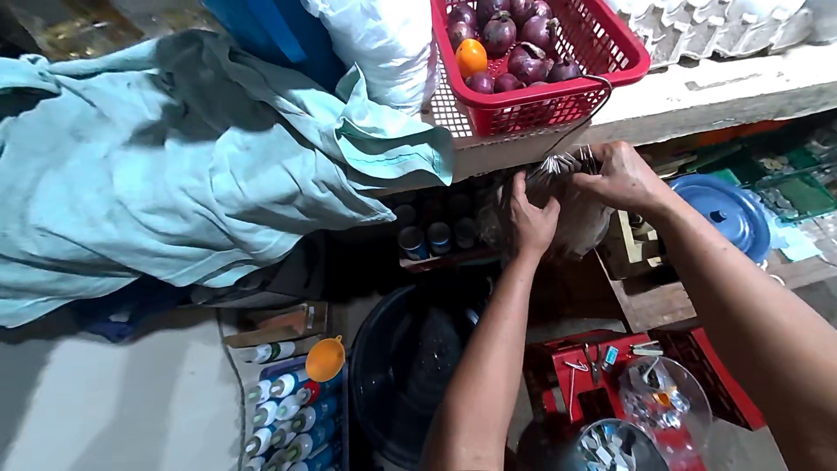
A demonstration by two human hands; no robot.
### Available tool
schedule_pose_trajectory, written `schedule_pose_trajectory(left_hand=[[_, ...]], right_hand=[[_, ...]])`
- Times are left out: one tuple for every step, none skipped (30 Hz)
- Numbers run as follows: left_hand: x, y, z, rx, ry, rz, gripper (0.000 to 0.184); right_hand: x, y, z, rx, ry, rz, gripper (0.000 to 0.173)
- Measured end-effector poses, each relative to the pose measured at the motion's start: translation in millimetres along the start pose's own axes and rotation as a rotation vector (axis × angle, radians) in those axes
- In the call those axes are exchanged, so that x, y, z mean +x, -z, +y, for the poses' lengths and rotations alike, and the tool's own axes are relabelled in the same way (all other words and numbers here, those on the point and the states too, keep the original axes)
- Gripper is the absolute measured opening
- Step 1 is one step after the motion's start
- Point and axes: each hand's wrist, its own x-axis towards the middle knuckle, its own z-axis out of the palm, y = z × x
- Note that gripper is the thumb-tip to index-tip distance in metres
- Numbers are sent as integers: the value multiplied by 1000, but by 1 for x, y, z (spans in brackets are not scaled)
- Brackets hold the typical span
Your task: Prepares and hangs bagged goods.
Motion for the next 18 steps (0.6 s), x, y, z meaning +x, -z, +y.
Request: schedule_pose_trajectory(left_hand=[[4, 4, 0, 6, -16, -68, 53], [7, 6, -2, 18, -52, -106, 49], [10, 7, -4, 26, -99, -124, 42], [12, 8, -5, 27, -145, -134, 36], [13, 9, -6, 22, -180, -144, 33], [14, 11, -5, 22, -200, -155, 31], [15, 12, -4, 28, -213, -160, 29], [15, 14, -3, 35, -218, -162, 27], [15, 15, -4, 40, -218, -162, 26], [15, 15, -5, 40, -218, -161, 25], [15, 14, -6, 36, -218, -160, 24], [14, 13, -6, 27, -217, -159, 24], [14, 13, -7, 17, -217, -164, 24], [14, 13, -7, 10, -216, -172, 24], [14, 13, -6, 2, -215, -179, 24], [14, 14, -6, -4, -211, -185, 25], [14, 16, -6, -6, -203, -199, 26], [14, 18, -6, -3, -200, -215, 27]], right_hand=[[0, 0, 0, -2, 1, -3, 17], [0, 0, 0, -7, -4, -5, 18], [0, 0, 0, -14, -11, -3, 19], [0, 0, 0, -22, -19, 6, 20], [-1, -1, -1, -29, -30, 22, 21], [-2, -2, -3, -35, -38, 44, 22], [-4, -3, -3, -40, -42, 68, 24], [-5, -4, -4, -47, -47, 90, 26], [-7, -5, -5, -47, -50, 113, 27], [-8, -6, -5, -42, -53, 133, 27], [-10, -9, -5, -34, -55, 161, 27], [-11, -12, -5, -21, -61, 188, 27], [-12, -16, -5, -4, -67, 215, 27], [-13, -19, -5, 18, -72, 237, 29], [-13, -23, -5, 35, -74, 259, 30], [-13, -26, -5, 48, -70, 277, 32], [-13, -29, -5, 53, -54, 294, 32], [-13, -31, -5, 60, -37, 307, 30]])
